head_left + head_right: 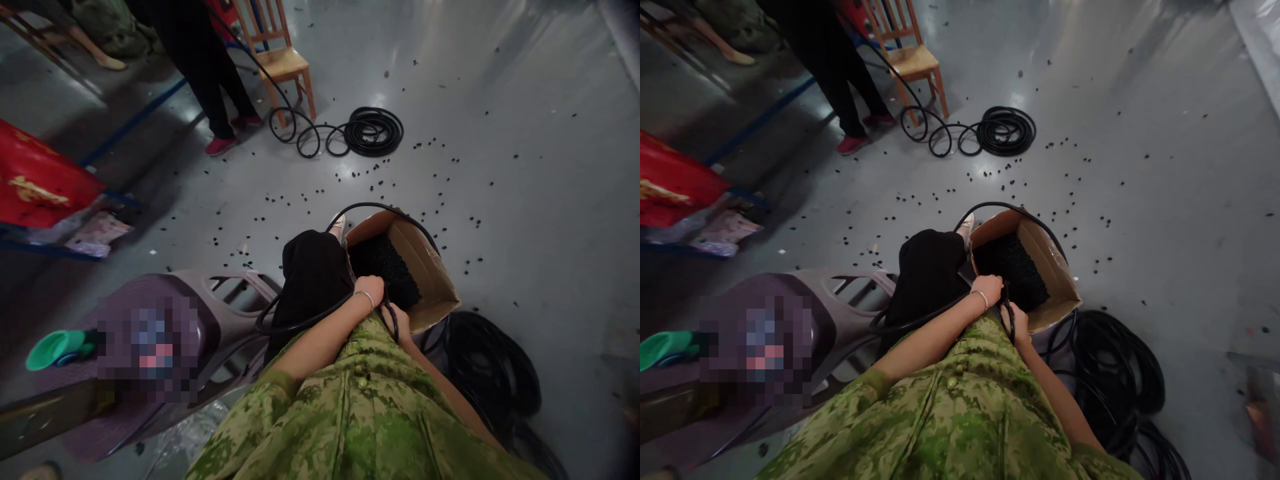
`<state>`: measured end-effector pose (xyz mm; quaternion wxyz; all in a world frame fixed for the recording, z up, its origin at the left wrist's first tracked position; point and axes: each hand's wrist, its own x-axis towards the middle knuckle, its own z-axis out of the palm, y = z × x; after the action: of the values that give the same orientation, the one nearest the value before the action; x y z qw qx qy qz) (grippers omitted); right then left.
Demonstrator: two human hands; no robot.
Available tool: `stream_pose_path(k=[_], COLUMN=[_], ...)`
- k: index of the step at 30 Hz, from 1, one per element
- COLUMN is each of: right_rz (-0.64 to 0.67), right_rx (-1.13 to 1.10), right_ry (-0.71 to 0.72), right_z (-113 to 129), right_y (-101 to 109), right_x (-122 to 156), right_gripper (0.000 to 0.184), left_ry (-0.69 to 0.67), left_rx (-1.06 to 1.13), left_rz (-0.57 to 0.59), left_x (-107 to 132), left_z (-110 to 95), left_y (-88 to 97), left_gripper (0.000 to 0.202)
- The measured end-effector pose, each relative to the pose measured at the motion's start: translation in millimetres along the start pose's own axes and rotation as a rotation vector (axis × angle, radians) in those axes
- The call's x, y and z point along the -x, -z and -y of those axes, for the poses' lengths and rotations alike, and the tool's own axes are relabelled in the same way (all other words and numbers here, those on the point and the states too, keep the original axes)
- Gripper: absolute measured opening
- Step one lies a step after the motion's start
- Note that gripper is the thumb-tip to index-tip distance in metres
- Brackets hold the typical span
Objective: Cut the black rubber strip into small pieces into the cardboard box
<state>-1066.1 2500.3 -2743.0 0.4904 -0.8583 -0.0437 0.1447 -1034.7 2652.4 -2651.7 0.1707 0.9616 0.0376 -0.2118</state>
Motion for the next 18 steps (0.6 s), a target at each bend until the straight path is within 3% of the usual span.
stream_pose_path(k=[18], right_rz=[-0.004], right_rx=[-0.045], right_ry=[-0.038], right_z=[-9], right_y=[-4], right_x=[-1], right_gripper=[0.046], left_ry=[0.03], left_rx=[0.018], left_rz=[0.065], left_x=[4], left_z=[0], left_y=[8.4], left_gripper=[0.032])
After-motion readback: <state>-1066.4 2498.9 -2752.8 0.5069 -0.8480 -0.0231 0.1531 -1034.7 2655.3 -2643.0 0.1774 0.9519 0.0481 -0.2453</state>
